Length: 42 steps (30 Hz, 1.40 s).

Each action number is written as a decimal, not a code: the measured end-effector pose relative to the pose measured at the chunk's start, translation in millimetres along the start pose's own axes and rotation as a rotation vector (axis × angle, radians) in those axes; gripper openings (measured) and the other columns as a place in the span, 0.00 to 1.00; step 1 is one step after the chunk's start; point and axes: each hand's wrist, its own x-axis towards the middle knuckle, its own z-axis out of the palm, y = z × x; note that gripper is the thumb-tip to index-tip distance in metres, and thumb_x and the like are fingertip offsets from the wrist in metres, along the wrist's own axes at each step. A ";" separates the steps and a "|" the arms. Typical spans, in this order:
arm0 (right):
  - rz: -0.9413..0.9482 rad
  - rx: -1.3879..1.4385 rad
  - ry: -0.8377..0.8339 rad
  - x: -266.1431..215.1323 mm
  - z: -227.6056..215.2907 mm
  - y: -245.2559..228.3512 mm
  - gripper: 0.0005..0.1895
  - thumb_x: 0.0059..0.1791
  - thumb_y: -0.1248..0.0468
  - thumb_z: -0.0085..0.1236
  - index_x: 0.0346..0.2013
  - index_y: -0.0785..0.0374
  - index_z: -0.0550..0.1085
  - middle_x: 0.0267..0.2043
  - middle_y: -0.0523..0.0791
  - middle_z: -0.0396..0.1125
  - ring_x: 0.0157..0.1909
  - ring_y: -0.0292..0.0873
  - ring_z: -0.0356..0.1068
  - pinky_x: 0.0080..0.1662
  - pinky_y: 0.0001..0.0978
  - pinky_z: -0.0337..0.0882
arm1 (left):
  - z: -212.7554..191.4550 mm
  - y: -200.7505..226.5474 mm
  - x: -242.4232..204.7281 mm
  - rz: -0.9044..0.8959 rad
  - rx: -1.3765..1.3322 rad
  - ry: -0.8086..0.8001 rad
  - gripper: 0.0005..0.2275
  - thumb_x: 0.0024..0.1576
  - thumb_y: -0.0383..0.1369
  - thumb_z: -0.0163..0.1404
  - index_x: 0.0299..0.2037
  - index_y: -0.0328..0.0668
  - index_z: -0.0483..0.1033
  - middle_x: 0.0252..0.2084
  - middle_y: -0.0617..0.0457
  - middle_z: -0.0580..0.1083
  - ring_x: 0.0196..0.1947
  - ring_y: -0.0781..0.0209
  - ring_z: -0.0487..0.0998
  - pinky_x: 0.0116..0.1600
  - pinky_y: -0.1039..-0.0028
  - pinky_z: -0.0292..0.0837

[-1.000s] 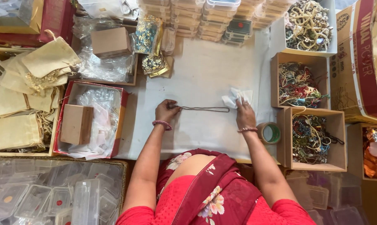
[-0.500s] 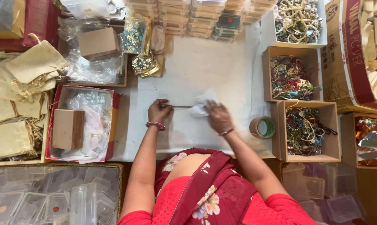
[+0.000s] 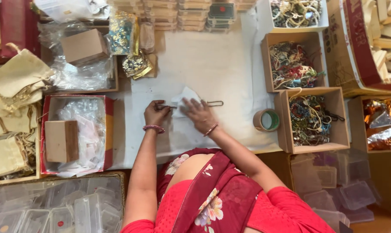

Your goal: The person cleans a gold-colored chain with a white cloth, then places it into a small plastic bag. They then place the bag into a beige fabric pouch and put the pouch into a small cardboard box. The person repeats this process with a second gold-colored chain.

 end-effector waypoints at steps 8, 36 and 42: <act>0.087 -0.146 -0.069 -63.6 -2.5 81.6 0.34 0.47 0.74 0.42 0.68 0.53 0.67 0.75 0.46 0.57 0.75 0.50 0.57 0.71 0.56 0.52 | -0.4 -9.4 4.7 0.038 0.002 -0.020 0.15 0.53 0.20 0.59 0.50 0.30 0.75 0.39 0.47 0.81 0.37 0.63 0.84 0.41 0.78 0.81; 0.459 -0.286 -0.140 -54.3 -1.0 141.1 0.25 0.49 0.63 0.55 0.61 0.43 0.73 0.68 0.50 0.60 0.66 0.55 0.63 0.59 0.50 0.67 | 22.0 16.0 -26.4 0.378 0.950 0.046 0.11 0.55 0.39 0.59 0.43 0.46 0.79 0.41 0.50 0.76 0.40 0.47 0.78 0.42 0.58 0.73; -0.032 0.078 0.116 -7.8 26.8 33.0 0.27 0.47 0.75 0.47 0.60 0.60 0.75 0.61 0.51 0.69 0.64 0.51 0.68 0.65 0.47 0.67 | 21.1 0.0 -16.1 0.441 0.955 0.099 0.06 0.57 0.35 0.57 0.41 0.47 0.79 0.42 0.52 0.77 0.41 0.48 0.79 0.42 0.58 0.73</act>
